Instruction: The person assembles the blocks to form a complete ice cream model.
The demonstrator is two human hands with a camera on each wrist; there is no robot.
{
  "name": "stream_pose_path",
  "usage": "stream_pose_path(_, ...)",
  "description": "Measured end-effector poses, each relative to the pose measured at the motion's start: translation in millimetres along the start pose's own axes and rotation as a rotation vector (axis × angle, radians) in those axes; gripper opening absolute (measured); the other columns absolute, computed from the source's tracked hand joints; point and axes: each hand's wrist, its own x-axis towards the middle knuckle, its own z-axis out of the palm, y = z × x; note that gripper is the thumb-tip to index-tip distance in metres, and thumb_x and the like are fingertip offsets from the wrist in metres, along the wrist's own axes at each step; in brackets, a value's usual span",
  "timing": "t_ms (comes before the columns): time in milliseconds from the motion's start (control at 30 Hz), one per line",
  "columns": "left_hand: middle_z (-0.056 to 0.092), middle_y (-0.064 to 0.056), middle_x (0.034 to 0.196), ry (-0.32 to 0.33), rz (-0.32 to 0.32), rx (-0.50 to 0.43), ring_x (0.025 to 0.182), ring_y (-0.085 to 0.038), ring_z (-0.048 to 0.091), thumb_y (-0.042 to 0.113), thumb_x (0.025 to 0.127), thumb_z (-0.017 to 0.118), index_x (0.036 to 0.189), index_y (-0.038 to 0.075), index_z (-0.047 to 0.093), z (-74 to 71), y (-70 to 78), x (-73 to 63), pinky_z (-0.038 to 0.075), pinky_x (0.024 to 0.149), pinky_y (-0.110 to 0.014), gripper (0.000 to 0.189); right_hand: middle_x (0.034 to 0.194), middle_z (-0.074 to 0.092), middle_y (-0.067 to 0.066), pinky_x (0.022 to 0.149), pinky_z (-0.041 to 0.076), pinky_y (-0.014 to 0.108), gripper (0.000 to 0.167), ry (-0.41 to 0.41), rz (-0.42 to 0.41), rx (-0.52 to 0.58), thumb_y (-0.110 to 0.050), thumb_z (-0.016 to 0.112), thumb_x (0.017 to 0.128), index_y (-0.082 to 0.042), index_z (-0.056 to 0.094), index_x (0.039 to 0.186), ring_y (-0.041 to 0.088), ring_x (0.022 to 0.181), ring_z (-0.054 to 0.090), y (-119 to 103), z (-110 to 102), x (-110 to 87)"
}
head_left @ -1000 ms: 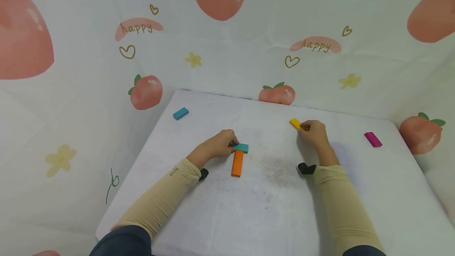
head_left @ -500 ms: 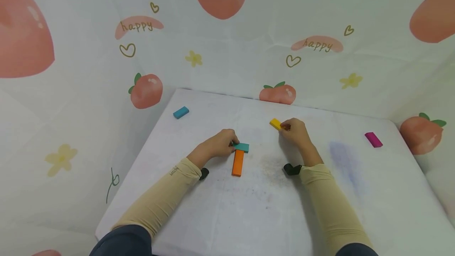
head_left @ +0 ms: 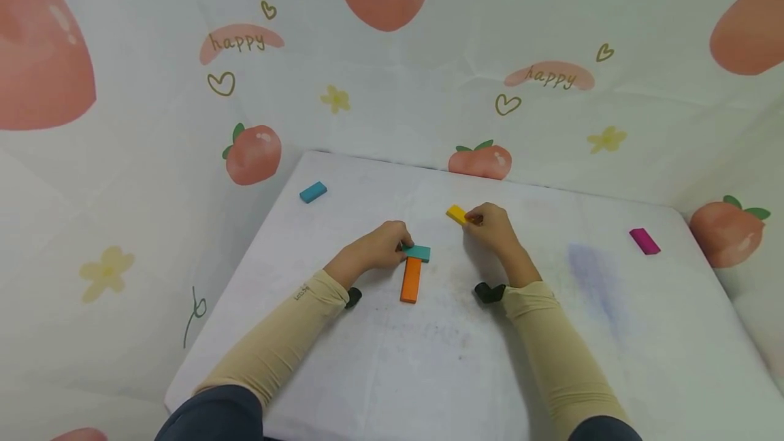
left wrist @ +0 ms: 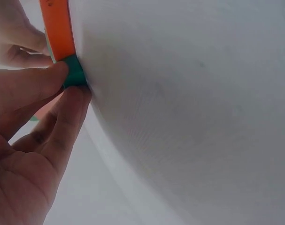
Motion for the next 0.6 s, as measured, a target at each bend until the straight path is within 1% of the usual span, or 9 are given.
stream_pose_path(167, 0.069, -0.016, 0.124, -0.009, -0.01, 0.001, 0.104, -0.022, 0.064, -0.001, 0.1, 0.068, 0.129, -0.006, 0.073, 0.4, 0.1, 1.2, 0.059, 0.097, -0.034, 0.029, 0.118, 0.07, 0.025, 0.103, 0.057, 0.052, 0.026, -0.017, -0.008, 0.0, -0.005, 0.073, 0.097, 0.008, 0.075, 0.119, 0.038, 0.109, 0.065, -6, 4, 0.1)
stream_pose_path(300, 0.068, -0.016, 0.121, -0.003, -0.011, 0.0, 0.101, -0.021, 0.063, -0.001, 0.1, 0.068, 0.128, -0.006, 0.073, 0.5, -0.4, 1.6, 0.059, 0.094, -0.032, 0.029, 0.117, 0.07, 0.024, 0.103, 0.057, 0.05, 0.025, -0.032, -0.017, -0.001, -0.005, 0.073, 0.097, 0.007, 0.076, 0.118, 0.036, 0.108, 0.065, -11, 7, -0.6)
stream_pose_path(600, 0.063, -0.013, 0.117, -0.004, -0.02, 0.004, 0.099, -0.018, 0.063, 0.0, 0.099, 0.069, 0.128, -0.005, 0.074, 1.5, -1.8, 2.0, 0.058, 0.091, -0.027, 0.029, 0.117, 0.071, 0.021, 0.104, 0.058, 0.048, 0.024, -0.075, -0.038, -0.003, -0.005, 0.072, 0.097, 0.005, 0.076, 0.118, 0.034, 0.108, 0.065, -22, 16, -2.8)
